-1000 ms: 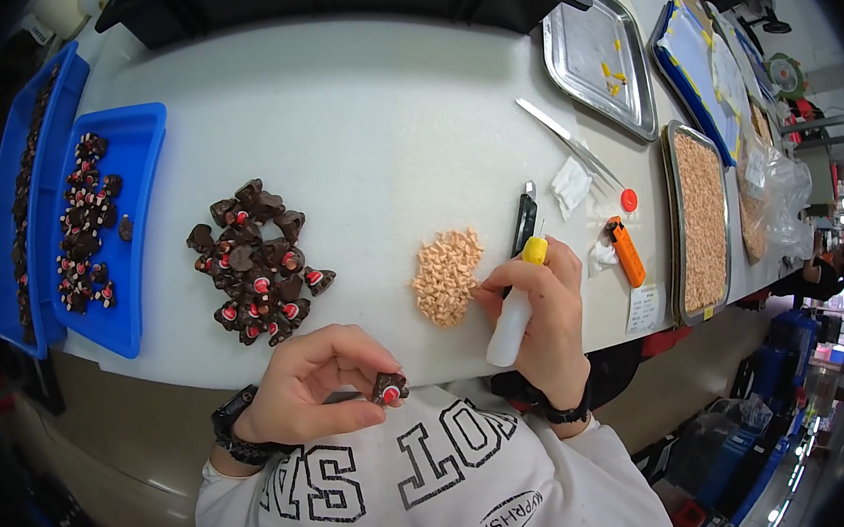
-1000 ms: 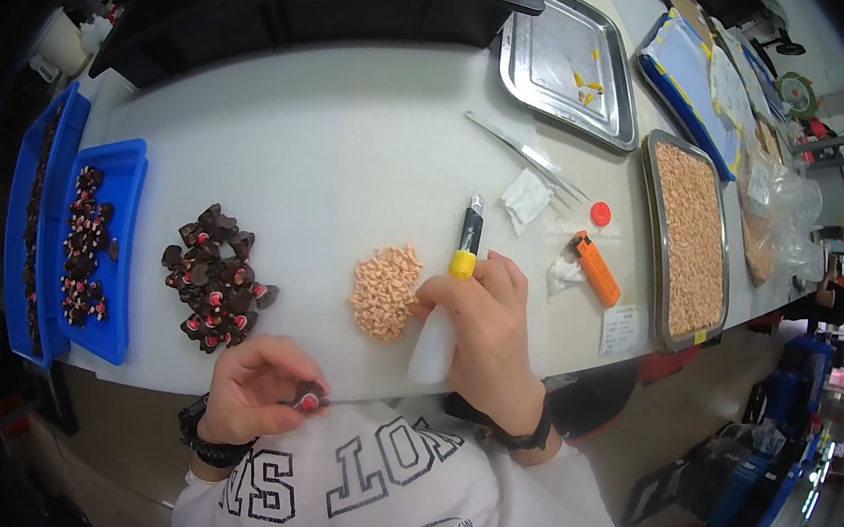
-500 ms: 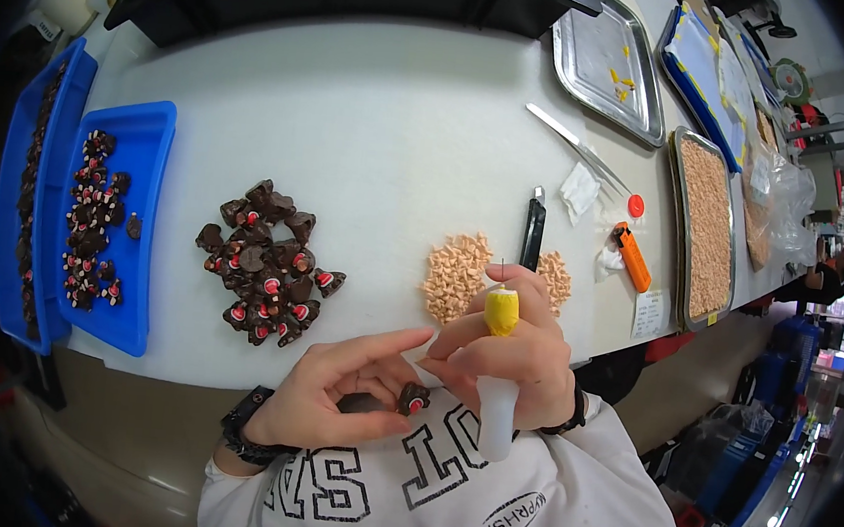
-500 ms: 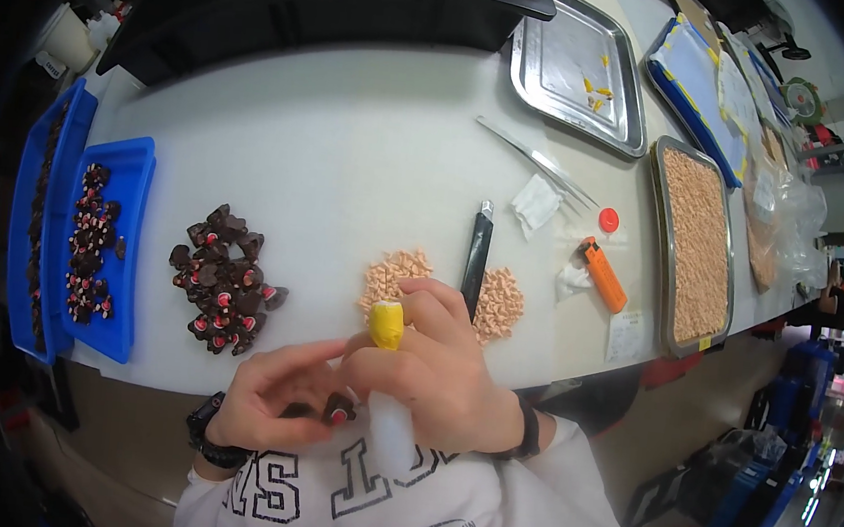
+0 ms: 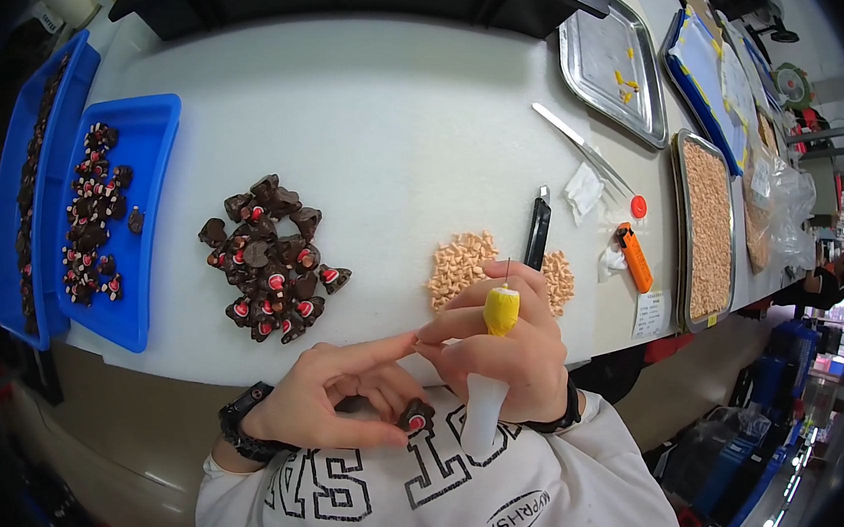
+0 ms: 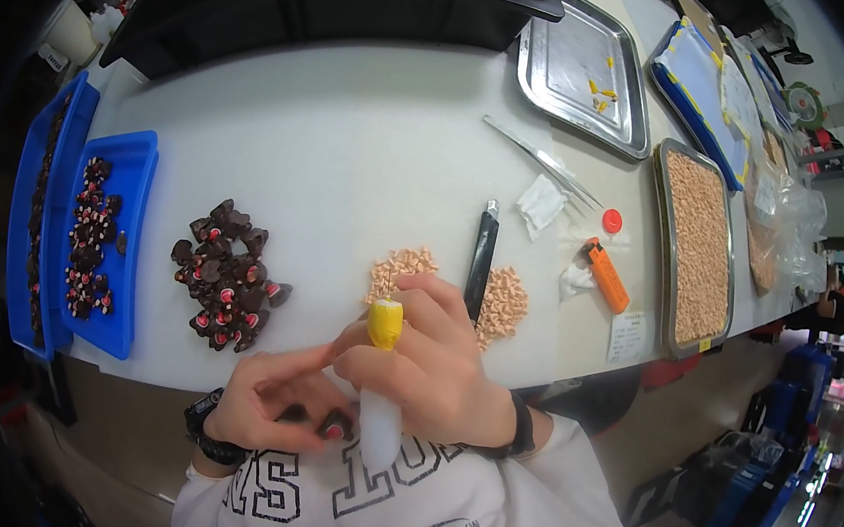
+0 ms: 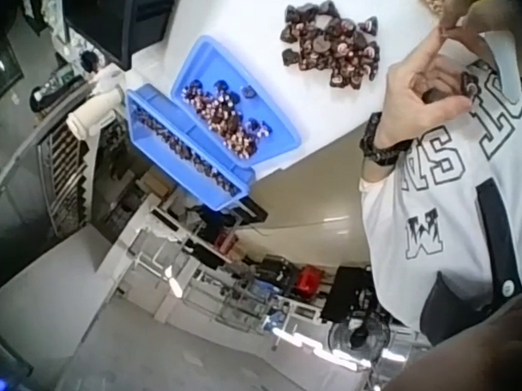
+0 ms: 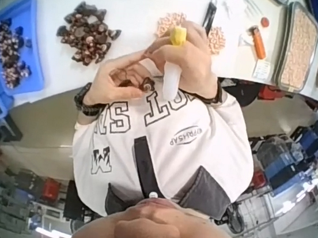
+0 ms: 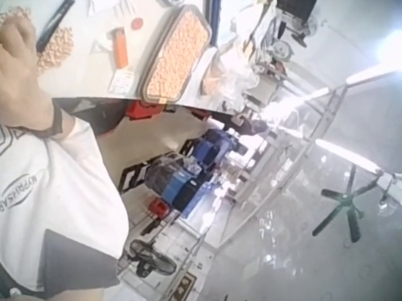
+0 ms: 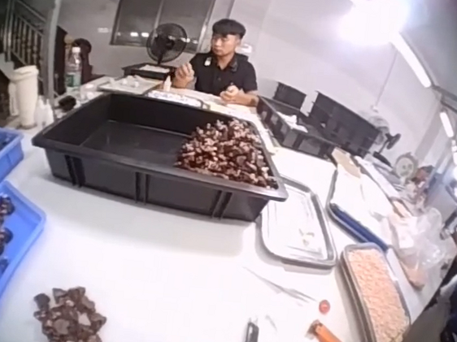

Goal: Manually glue small heart-shaped components onto toy figures.

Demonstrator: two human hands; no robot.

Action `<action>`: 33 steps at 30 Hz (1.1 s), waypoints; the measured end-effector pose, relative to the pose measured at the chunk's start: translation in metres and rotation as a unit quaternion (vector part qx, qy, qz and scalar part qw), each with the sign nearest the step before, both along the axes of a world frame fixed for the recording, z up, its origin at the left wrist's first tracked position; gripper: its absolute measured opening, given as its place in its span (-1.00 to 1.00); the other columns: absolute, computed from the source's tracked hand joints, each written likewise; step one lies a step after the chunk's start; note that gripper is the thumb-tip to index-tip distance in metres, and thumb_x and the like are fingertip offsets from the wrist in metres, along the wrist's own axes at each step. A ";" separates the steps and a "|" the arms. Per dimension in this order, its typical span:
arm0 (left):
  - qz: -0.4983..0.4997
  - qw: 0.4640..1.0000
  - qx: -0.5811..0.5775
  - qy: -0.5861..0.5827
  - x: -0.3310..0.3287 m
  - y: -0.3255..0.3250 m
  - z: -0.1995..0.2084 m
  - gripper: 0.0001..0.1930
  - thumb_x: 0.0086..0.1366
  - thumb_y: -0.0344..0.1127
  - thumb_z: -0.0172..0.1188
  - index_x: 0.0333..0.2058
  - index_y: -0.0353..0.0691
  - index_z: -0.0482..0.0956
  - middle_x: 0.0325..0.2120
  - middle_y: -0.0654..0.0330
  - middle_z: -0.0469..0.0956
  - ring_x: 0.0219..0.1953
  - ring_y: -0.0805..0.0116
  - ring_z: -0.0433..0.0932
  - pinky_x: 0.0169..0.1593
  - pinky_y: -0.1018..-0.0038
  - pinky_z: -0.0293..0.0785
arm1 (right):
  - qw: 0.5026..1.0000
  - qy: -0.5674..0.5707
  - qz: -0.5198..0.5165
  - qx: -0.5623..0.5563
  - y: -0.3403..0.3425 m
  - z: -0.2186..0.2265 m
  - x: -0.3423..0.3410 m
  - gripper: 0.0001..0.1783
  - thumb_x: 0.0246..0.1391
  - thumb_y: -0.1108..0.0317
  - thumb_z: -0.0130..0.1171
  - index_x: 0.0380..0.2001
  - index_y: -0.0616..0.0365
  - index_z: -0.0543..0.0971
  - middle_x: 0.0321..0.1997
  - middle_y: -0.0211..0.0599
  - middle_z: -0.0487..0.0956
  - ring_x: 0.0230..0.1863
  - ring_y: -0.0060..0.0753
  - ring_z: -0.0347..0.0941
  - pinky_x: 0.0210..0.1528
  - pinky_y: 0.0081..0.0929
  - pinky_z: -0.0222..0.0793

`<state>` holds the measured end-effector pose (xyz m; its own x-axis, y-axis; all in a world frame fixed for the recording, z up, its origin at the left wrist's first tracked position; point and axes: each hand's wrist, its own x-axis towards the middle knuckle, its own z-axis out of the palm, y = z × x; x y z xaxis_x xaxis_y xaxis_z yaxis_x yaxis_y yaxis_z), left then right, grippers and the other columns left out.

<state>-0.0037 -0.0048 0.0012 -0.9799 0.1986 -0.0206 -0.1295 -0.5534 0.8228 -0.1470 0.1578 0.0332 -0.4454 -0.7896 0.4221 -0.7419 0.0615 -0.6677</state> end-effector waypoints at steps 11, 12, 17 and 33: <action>-0.016 1.000 0.017 -0.005 0.002 -0.002 -0.001 -0.10 0.00 -0.68 0.32 0.29 -0.29 0.03 -0.18 -0.07 0.56 -0.23 0.44 0.56 -0.12 0.54 0.48 | 0.999 -0.022 0.031 -0.032 -0.004 -0.004 -0.001 -0.77 -0.35 0.52 0.33 -0.68 0.02 0.45 -0.37 -0.48 0.64 -0.28 -0.44 0.49 0.05 -0.26 0.22; -0.005 1.000 0.007 -0.002 0.003 -0.001 -0.003 -0.12 -0.01 -0.67 0.33 0.28 -0.32 0.05 -0.18 -0.07 0.56 -0.23 0.44 0.56 -0.14 0.55 0.48 | 0.999 -0.022 0.029 -0.031 -0.003 -0.004 -0.001 -0.77 -0.35 0.52 0.33 -0.68 0.02 0.45 -0.37 -0.48 0.64 -0.28 -0.44 0.49 0.05 -0.26 0.22; 0.112 0.992 -0.057 0.007 0.003 0.011 -0.008 -0.30 -0.03 -0.65 0.35 0.12 -0.43 0.27 -0.19 -0.05 0.54 -0.23 0.42 0.57 -0.17 0.55 0.51 | 0.997 0.008 0.040 -0.061 0.002 0.000 -0.001 -0.73 -0.40 0.56 0.37 -0.70 0.00 0.45 -0.33 -0.45 0.65 -0.29 -0.44 0.51 0.02 -0.24 0.28; 0.246 0.948 -0.191 0.072 -0.003 0.013 -0.012 -0.59 -0.08 -0.72 0.33 -0.22 -0.36 0.44 -0.27 0.03 0.49 -0.29 0.40 0.57 -0.22 0.54 0.56 | 0.988 0.000 0.111 -0.103 0.003 -0.023 0.001 -0.63 -0.15 0.55 0.32 -0.28 0.00 0.41 -0.26 -0.32 0.64 -0.37 -0.42 0.52 0.06 -0.17 0.32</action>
<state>-0.0066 0.0083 -0.0105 -0.9502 -0.2775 0.1415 0.1949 -0.1755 0.9650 -0.1462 0.1606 0.0105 -0.2704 -0.7650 0.5845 -0.7221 -0.2404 -0.6487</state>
